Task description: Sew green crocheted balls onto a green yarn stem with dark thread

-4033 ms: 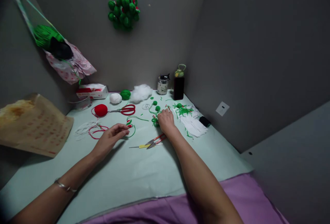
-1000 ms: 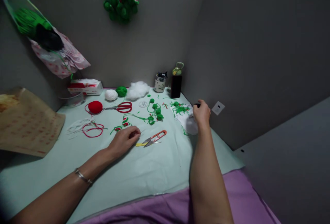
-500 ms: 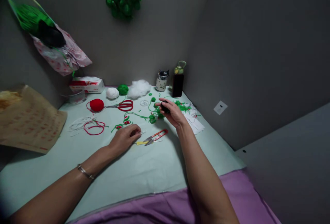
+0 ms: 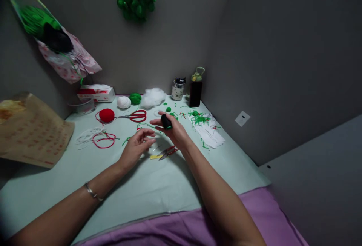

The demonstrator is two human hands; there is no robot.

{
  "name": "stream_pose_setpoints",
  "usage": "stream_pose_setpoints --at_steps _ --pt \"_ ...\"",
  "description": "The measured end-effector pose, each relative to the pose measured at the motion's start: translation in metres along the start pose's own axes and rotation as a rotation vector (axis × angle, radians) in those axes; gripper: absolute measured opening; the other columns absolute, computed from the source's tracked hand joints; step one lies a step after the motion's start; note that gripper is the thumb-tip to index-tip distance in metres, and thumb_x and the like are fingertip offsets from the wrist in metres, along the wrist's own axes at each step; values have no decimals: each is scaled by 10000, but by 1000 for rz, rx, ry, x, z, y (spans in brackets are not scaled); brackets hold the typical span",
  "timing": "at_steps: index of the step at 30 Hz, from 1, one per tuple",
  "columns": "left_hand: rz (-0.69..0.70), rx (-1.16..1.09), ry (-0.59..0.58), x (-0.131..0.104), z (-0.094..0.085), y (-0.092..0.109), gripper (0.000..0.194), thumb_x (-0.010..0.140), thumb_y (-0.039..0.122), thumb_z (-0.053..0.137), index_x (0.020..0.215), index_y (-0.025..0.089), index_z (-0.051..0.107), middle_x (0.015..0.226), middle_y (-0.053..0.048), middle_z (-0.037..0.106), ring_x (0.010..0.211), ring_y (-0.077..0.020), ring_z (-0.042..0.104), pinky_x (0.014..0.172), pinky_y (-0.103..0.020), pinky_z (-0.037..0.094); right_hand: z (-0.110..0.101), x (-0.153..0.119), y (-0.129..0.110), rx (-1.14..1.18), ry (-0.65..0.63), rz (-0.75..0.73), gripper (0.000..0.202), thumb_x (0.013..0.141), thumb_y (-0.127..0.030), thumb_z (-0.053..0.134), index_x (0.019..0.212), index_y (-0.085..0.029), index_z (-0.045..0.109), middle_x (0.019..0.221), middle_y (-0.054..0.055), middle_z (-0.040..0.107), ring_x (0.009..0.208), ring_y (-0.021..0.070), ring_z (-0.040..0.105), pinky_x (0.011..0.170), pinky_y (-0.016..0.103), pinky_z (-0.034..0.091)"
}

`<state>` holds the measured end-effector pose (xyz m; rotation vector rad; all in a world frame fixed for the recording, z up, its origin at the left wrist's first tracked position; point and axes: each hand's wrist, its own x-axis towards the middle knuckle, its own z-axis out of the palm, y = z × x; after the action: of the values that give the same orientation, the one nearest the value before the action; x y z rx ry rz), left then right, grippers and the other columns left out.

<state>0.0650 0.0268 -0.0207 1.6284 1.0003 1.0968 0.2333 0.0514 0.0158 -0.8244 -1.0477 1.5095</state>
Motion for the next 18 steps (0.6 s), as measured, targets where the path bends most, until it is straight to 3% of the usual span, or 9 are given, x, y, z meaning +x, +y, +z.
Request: stream_pose_setpoints --at_steps 4,7,9,11,14,18 --pt "-37 -329 -54 -5 7 14 367 771 293 687 1099 210 542 1088 -57 640 734 -126 578 681 -264 499 20 -7 9 -47 -51 -46 456 925 -457 490 1300 -198 497 1061 95 745 946 214 679 819 327 504" --pt "-69 -366 -177 -5 7 23 178 829 329 643 917 184 589 772 -13 639 696 -138 567 703 -273 479 25 -9 9 -46 -54 -44 427 909 -440 558 1277 -224 540 1089 82 738 891 198 677 753 300 515" --pt "-85 -295 -169 -4 1 27 186 857 357 607 796 183 581 632 11 591 630 -134 533 670 -272 455 20 -8 4 12 8 -58 363 893 -395 604 1206 -213 597 1052 69 742 902 176 672 738 257 518" --pt "-92 -231 -143 -1 -9 31 192 853 360 608 780 186 579 591 24 576 586 -130 504 628 -269 429 9 -4 -1 105 83 -43 300 873 -348 644 1131 -195 640 1014 61 742 856 148 671 674 212 520" --pt "-87 -121 -218 -2 -33 42 176 858 344 610 790 183 585 588 34 562 581 -125 487 599 -261 394 -10 2 -8 210 145 7 235 857 -315 672 1047 -176 670 944 47 735 736 112 660 544 166 498" --pt "-44 57 -201 -21 -68 61 188 896 348 589 789 193 590 624 40 537 614 -121 473 609 -254 372 -22 5 -11 259 172 -3 181 838 -300 705 957 -168 674 908 37 718 807 126 684 578 166 539"
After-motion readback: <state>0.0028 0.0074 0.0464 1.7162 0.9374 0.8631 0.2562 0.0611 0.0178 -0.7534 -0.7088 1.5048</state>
